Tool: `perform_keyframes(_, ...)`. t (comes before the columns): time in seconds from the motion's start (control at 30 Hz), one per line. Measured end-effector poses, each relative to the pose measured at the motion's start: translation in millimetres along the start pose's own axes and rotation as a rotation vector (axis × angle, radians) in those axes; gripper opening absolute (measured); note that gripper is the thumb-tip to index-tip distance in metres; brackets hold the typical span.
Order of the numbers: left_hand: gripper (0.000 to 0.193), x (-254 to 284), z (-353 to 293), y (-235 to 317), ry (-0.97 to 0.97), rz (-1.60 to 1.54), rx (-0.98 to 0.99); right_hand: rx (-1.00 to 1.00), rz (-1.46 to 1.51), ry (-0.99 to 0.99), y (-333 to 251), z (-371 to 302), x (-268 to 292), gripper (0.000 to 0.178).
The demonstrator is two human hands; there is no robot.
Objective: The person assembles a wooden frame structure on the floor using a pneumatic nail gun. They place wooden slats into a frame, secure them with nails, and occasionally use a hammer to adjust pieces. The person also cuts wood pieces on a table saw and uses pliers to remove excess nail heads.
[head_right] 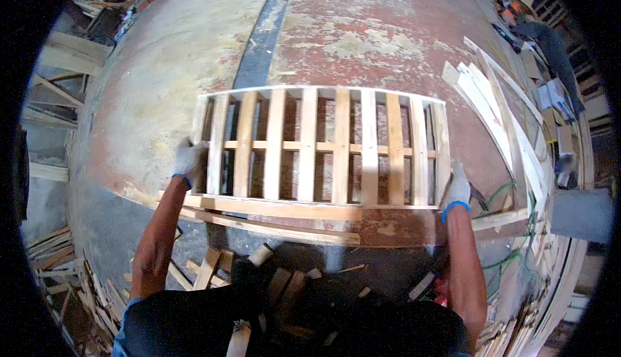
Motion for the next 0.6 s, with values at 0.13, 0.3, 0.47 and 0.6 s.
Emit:
perform_keyframes(0.13, 0.032, 42, -11, 51, 0.089, -0.124, -0.179, 0.174, 0.224, 0.065, -67, -44, -32, 0.056)
perform_keyframes(0.3, 0.058, 102, 63, 43, 0.212, -0.291, -0.571, 0.254, 0.388, -0.024, -151, 4, -33, 0.065)
perform_keyframes(0.47, 0.064, 138, 66, -110, 0.282, -0.099, -0.16, 0.163, 0.129, 0.189, -93, -4, 62, 0.056)
perform_keyframes(0.6, 0.059, 110, -11, -148, 0.161, 0.114, -0.238, 0.048, 0.074, 0.064, 12, -48, 91, 0.045)
Point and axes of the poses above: each hand's wrist, its own z-axis towards the middle knuckle, its own x-axis out of the back of the hand, y = z × x, the point moved 3 cm from there along z, towards the middle knuckle, and after that the axes turned 4 degrees about x, right-handed, at the moved point
